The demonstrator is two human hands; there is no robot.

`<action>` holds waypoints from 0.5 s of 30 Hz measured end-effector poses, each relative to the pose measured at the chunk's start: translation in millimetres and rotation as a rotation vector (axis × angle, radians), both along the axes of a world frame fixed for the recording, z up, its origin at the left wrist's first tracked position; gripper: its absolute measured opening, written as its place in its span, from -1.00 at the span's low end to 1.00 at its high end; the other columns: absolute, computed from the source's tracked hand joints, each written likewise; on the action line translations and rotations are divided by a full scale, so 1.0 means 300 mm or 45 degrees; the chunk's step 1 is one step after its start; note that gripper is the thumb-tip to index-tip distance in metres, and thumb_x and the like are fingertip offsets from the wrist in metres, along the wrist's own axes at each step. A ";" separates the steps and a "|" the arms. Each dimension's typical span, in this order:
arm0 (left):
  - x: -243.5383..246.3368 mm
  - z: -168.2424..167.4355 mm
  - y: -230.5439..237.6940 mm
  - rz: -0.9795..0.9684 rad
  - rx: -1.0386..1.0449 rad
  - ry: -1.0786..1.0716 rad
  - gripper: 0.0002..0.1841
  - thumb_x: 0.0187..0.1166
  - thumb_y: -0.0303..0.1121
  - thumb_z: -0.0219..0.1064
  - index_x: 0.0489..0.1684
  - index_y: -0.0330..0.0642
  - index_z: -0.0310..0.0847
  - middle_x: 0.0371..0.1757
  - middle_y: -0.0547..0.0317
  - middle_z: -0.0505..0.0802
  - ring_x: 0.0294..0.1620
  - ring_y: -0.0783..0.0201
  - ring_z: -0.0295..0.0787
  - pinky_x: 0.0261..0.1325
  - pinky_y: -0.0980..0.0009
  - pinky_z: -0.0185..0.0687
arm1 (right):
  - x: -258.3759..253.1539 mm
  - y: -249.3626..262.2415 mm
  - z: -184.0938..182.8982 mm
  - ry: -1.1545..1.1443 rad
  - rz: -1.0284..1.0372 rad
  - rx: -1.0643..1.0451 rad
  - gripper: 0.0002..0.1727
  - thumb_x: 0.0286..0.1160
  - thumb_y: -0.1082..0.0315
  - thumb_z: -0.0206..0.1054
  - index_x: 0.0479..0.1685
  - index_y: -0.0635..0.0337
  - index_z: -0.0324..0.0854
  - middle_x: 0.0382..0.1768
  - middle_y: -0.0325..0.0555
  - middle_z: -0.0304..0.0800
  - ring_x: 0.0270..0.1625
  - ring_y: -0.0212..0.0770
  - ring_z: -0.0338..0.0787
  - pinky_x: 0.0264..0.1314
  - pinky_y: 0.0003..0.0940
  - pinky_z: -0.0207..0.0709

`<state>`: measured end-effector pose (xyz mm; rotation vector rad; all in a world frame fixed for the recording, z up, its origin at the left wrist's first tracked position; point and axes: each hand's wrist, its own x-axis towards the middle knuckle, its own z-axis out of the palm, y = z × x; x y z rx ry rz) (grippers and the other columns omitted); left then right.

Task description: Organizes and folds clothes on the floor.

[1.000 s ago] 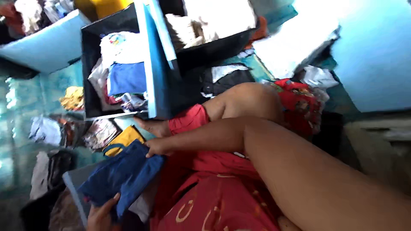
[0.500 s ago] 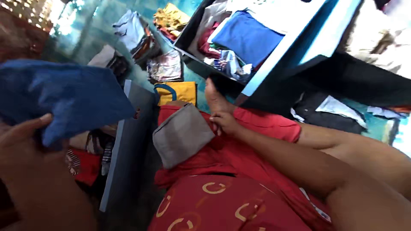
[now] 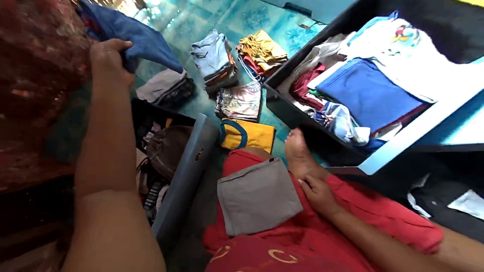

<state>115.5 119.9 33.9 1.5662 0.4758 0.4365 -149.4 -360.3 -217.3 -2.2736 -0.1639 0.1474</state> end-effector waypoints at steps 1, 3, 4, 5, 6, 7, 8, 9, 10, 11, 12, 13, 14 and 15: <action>0.027 -0.024 0.007 -0.007 -0.010 0.019 -0.60 0.49 -0.58 0.26 0.29 -0.13 0.39 -0.04 0.13 0.74 -0.12 0.29 0.77 -0.11 0.33 0.76 | -0.002 0.004 -0.007 -0.015 -0.014 -0.018 -0.62 0.66 0.30 0.11 -0.24 0.48 0.72 -0.33 0.26 0.80 -0.19 0.13 0.84 -0.01 0.07 0.68; 0.061 -0.065 0.011 -0.031 -0.029 0.048 -0.52 0.48 -0.60 0.26 0.39 -0.12 0.32 0.00 0.11 0.73 -0.12 0.27 0.77 -0.14 0.33 0.76 | -0.012 0.010 -0.021 -0.053 -0.038 -0.046 -0.60 0.66 0.29 0.09 -0.26 0.47 0.72 -0.36 0.24 0.80 -0.22 0.11 0.84 -0.05 0.04 0.68; 0.070 -0.084 0.011 -0.041 -0.039 0.068 -0.49 0.48 -0.61 0.25 0.43 -0.12 0.30 0.02 0.10 0.73 -0.11 0.27 0.77 -0.14 0.32 0.77 | -0.014 0.013 -0.026 -0.077 -0.045 -0.063 -0.59 0.66 0.28 0.08 -0.29 0.47 0.71 -0.39 0.22 0.79 -0.26 0.09 0.83 -0.10 0.01 0.67; 0.077 -0.097 0.011 -0.049 -0.045 0.093 -0.46 0.48 -0.61 0.25 0.48 -0.11 0.28 0.05 0.09 0.72 -0.08 0.27 0.77 -0.12 0.32 0.77 | -0.016 0.014 -0.032 -0.098 -0.052 -0.077 -0.58 0.66 0.27 0.07 -0.33 0.46 0.70 -0.42 0.20 0.77 -0.30 0.06 0.81 -0.13 -0.03 0.66; 0.083 -0.111 0.013 -0.053 -0.054 0.111 -0.45 0.47 -0.62 0.25 0.48 -0.11 0.28 0.06 0.08 0.72 -0.07 0.26 0.77 -0.11 0.33 0.77 | -0.019 0.015 -0.035 -0.114 -0.053 -0.090 -0.57 0.66 0.26 0.06 -0.35 0.46 0.70 -0.44 0.20 0.76 -0.31 0.05 0.80 -0.14 -0.06 0.65; 0.090 -0.126 0.020 -0.057 -0.061 0.115 -0.46 0.46 -0.63 0.26 0.46 -0.12 0.29 0.04 0.08 0.72 -0.08 0.27 0.77 -0.11 0.34 0.77 | -0.020 0.015 -0.038 -0.129 -0.053 -0.104 -0.56 0.67 0.25 0.06 -0.36 0.46 0.69 -0.45 0.20 0.75 -0.32 0.04 0.80 -0.15 -0.08 0.65; 0.100 -0.138 0.028 -0.054 -0.071 0.110 -0.47 0.46 -0.63 0.27 0.43 -0.12 0.31 0.03 0.08 0.73 -0.09 0.27 0.77 -0.12 0.34 0.77 | -0.020 0.015 -0.040 -0.144 -0.050 -0.116 -0.55 0.67 0.25 0.05 -0.37 0.46 0.69 -0.46 0.20 0.75 -0.34 0.03 0.79 -0.16 -0.09 0.65; 0.108 -0.146 0.040 -0.069 -0.085 0.097 -0.46 0.47 -0.64 0.27 0.46 -0.13 0.29 0.06 0.07 0.72 -0.06 0.26 0.77 -0.10 0.33 0.77 | -0.019 0.015 -0.039 -0.141 -0.041 -0.124 -0.55 0.67 0.25 0.04 -0.36 0.46 0.68 -0.46 0.20 0.75 -0.33 0.04 0.80 -0.16 -0.08 0.65; 0.118 -0.150 0.053 -0.082 -0.096 0.083 -0.44 0.47 -0.64 0.26 0.49 -0.13 0.27 0.09 0.06 0.71 -0.04 0.25 0.77 -0.09 0.32 0.77 | -0.015 0.016 -0.031 -0.128 -0.029 -0.129 -0.55 0.66 0.26 0.03 -0.36 0.48 0.68 -0.45 0.23 0.75 -0.32 0.07 0.80 -0.15 -0.05 0.65; 0.130 -0.154 0.067 -0.095 -0.105 0.061 -0.43 0.47 -0.65 0.25 0.50 -0.13 0.25 0.10 0.06 0.71 -0.02 0.25 0.77 -0.08 0.32 0.78 | -0.009 0.021 -0.008 -0.086 -0.013 -0.123 -0.55 0.65 0.29 0.03 -0.34 0.54 0.68 -0.42 0.30 0.76 -0.29 0.14 0.82 -0.12 0.02 0.66; 0.145 -0.156 0.083 -0.095 -0.118 0.038 -0.46 0.47 -0.64 0.25 0.46 -0.14 0.28 0.07 0.07 0.72 -0.04 0.25 0.77 -0.09 0.32 0.78 | -0.001 0.032 0.024 -0.027 0.002 -0.117 -0.56 0.64 0.33 0.02 -0.31 0.59 0.66 -0.38 0.35 0.76 -0.25 0.19 0.82 -0.09 0.07 0.66; 0.163 -0.158 0.104 -0.089 -0.142 0.010 -0.50 0.48 -0.62 0.25 0.41 -0.14 0.33 0.04 0.07 0.73 -0.06 0.24 0.78 -0.10 0.32 0.78 | 0.008 0.046 0.054 0.025 0.006 -0.105 -0.59 0.62 0.38 0.03 -0.30 0.64 0.65 -0.35 0.41 0.75 -0.23 0.23 0.82 -0.06 0.11 0.65; 0.187 -0.159 0.131 -0.080 -0.185 -0.026 -0.56 0.49 -0.61 0.25 0.34 -0.15 0.37 -0.02 0.07 0.75 -0.10 0.25 0.78 -0.12 0.33 0.78 | 0.015 0.057 0.074 0.052 0.006 -0.104 -0.60 0.61 0.41 0.04 -0.30 0.67 0.64 -0.33 0.44 0.75 -0.22 0.26 0.82 -0.04 0.12 0.65; 0.213 -0.162 0.162 -0.076 -0.235 -0.067 -0.65 0.52 -0.59 0.24 0.23 -0.15 0.40 -0.09 0.09 0.75 -0.16 0.27 0.78 -0.16 0.35 0.76 | 0.019 0.063 0.082 0.058 0.004 -0.109 -0.61 0.60 0.42 0.04 -0.30 0.67 0.64 -0.33 0.45 0.76 -0.22 0.26 0.83 -0.04 0.12 0.66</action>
